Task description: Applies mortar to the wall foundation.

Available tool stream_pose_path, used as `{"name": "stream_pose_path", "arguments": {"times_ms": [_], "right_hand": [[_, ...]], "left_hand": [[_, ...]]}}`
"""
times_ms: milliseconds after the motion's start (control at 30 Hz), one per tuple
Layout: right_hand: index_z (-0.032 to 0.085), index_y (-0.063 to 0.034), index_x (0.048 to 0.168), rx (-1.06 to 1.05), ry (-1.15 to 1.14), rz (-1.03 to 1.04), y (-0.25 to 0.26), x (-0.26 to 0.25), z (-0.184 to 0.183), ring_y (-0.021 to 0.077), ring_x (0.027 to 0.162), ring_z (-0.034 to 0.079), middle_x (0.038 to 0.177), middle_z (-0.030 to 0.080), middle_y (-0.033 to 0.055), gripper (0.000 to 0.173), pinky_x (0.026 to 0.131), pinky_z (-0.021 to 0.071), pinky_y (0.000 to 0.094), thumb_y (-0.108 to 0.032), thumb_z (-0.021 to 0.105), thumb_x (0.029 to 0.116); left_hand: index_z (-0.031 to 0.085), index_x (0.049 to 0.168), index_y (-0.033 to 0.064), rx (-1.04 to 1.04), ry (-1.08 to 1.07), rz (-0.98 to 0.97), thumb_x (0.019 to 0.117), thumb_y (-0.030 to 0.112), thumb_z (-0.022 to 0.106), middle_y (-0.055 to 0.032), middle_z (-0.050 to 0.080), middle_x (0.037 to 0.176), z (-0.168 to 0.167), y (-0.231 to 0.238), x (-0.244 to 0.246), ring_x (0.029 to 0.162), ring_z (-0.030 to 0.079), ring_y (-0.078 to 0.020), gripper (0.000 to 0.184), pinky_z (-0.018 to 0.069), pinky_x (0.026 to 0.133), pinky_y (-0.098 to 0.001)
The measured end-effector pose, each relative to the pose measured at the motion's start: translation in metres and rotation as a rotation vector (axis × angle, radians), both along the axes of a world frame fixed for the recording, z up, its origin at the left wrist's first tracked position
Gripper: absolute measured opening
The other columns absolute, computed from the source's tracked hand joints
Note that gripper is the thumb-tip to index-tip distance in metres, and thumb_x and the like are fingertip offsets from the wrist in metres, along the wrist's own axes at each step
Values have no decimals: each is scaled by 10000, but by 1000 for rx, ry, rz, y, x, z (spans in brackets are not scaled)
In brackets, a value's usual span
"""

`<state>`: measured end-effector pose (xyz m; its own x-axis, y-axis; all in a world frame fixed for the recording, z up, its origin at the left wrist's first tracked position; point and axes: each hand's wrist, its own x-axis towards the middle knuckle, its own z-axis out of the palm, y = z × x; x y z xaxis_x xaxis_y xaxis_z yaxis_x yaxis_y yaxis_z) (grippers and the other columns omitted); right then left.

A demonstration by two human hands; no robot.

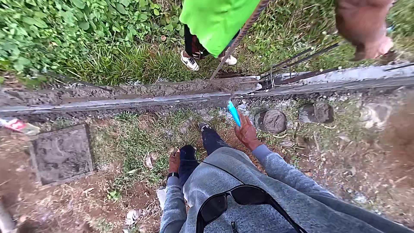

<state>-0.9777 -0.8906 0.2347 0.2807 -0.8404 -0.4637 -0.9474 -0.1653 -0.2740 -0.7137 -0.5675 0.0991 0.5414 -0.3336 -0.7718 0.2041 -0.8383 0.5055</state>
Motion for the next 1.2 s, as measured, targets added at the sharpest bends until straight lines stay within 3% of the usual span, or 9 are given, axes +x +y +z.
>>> {"name": "stream_pose_path", "arguments": {"times_ms": [100,267,467,633,733,867,967,1100,1200], "right_hand": [[349,-73,1601,-8,-90,-74,50,-3,-1,370,1310,593,1483,545,228,704,1091,501,519,-208,595,956],[466,-100,1516,221,1,-9,135,47,5,382,1020,702,1153,704,218,629,896,560,623,-332,637,957],[557,-70,1416,477,-105,495,236,250,-11,353,949,691,1096,695,222,509,863,560,608,-341,650,995],[481,-65,1443,526,-89,878,357,429,-19,324,891,688,1089,672,208,519,786,581,552,-330,594,1010],[494,18,1394,504,54,1075,430,528,-38,404,1007,680,1131,665,269,518,882,551,615,-285,613,991],[556,36,1297,458,93,1154,516,630,-89,439,970,672,1056,666,287,470,859,533,650,-320,612,995],[532,32,1342,465,115,1144,570,714,-139,461,988,670,1094,661,307,501,863,532,659,-335,601,1008],[552,38,1291,453,134,1114,638,850,-240,457,943,679,1075,662,307,485,812,545,659,-351,603,1006],[563,67,1291,394,158,1121,690,955,-320,502,1023,664,1108,660,335,525,877,519,713,-358,633,991]], "left_hand": [[642,1309,24,-6,-3,42,1071,385,530,-190,707,1167,-6,44,10,1074,688,-284,446,548,975,-505],[663,1297,52,4,-90,165,1073,397,499,-172,713,1195,18,131,28,1131,683,-293,443,529,1030,-531],[642,1325,58,-35,-54,530,1079,351,484,-153,710,1209,40,258,58,1121,689,-251,414,544,1022,-480],[657,1309,69,-138,-152,829,1066,315,508,-112,710,1225,35,325,85,1143,676,-192,377,532,1039,-427],[668,1292,95,-152,-224,985,1055,340,531,-75,729,1175,38,345,115,1082,693,-157,367,560,993,-414],[691,1235,85,-247,-304,1147,1052,296,553,-67,735,1100,33,363,180,1004,699,-140,311,579,931,-381],[722,1161,105,-241,-302,1199,1048,351,562,-46,739,1005,18,384,247,920,701,-132,315,588,878,-387],[724,1073,112,-247,-288,1257,1041,377,576,-21,705,871,-13,422,362,792,672,-125,305,587,763,-376],[723,1003,117,-262,-284,1329,1027,359,615,1,682,797,-46,441,448,707,650,-110,266,585,684,-350]]}}
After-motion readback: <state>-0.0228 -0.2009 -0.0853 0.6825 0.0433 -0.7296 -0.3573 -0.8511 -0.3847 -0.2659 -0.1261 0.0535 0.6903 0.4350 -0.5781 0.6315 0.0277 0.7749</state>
